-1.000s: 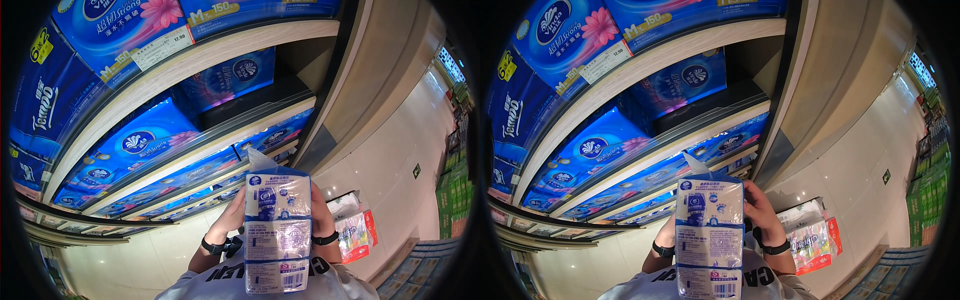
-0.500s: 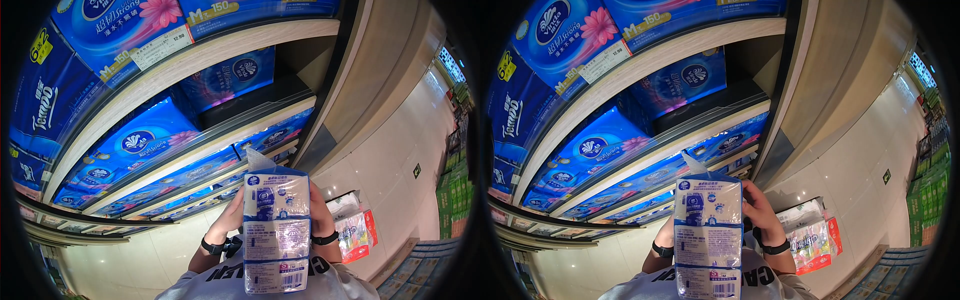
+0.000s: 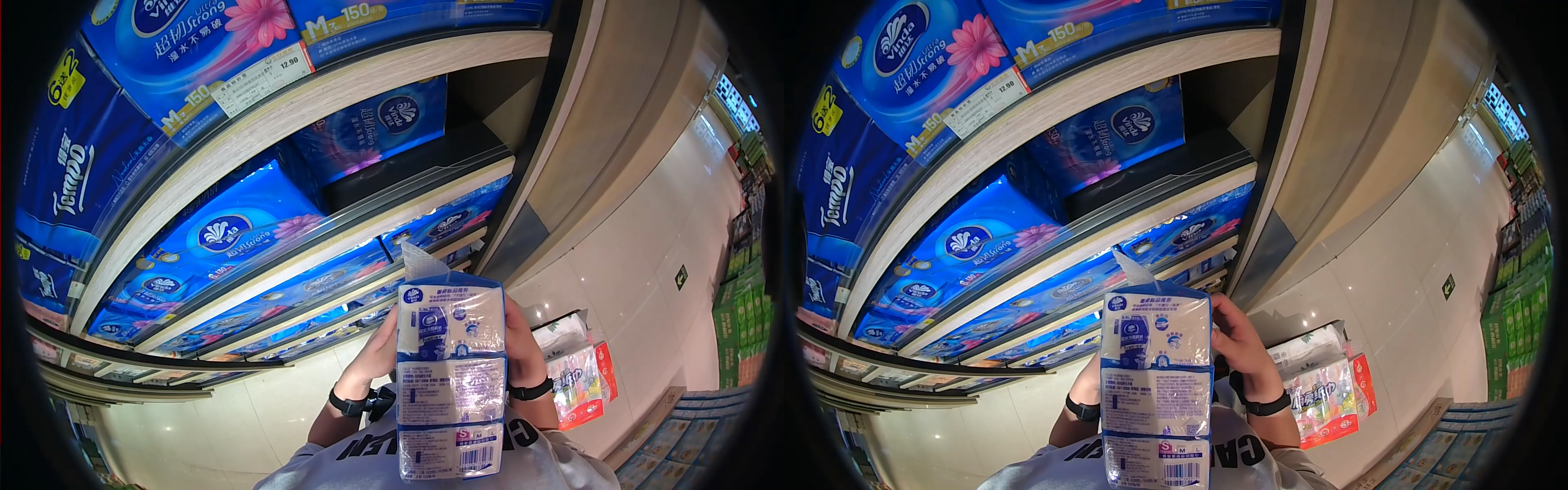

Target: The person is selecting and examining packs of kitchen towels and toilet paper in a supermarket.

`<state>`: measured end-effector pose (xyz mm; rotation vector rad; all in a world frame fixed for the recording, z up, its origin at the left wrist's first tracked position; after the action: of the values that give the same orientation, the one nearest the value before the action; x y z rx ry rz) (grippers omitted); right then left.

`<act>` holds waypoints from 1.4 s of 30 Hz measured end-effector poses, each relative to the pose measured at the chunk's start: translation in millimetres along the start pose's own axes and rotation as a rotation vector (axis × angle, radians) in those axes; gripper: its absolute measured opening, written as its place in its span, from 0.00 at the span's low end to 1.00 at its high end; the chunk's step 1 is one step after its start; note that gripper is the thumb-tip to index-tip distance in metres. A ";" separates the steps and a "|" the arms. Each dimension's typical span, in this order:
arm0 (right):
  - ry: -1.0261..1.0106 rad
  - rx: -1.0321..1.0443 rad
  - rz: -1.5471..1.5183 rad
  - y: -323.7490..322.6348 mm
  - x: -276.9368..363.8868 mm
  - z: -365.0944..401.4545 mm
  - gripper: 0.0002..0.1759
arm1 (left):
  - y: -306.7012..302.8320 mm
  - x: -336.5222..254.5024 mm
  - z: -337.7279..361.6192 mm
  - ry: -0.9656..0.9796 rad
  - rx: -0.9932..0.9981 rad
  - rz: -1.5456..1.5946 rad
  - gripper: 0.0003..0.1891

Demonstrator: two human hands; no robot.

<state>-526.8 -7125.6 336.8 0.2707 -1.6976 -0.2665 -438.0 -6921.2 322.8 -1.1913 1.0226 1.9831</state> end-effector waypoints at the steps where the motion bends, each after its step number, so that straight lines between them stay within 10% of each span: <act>1: 0.000 0.001 0.002 -0.5 -0.9 0.2 0.33 | 0.1 0.0 0.4 -0.002 -0.006 0.002 0.29; 34: 0.004 -0.007 -0.021 2.9 3.8 2.0 0.36 | 0.6 2.9 0.5 -0.014 -0.015 -0.085 0.25; 42: 0.094 0.025 0.040 17.6 28.1 24.3 0.50 | -19.5 9.2 -6.9 0.299 -0.099 -0.353 0.21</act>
<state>-555.3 -7117.7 365.5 0.2632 -1.6127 -0.1998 -423.2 -6916.0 306.5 -1.6348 0.7901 1.6264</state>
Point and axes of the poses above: each hand's wrist, its own z-axis away from the middle knuckle, its own y-axis out of the palm, x = y × z, the point moved 4 cm from there along -z, towards the middle knuckle, and after that the axes turned 7 degrees about x, right-handed, at the moved point
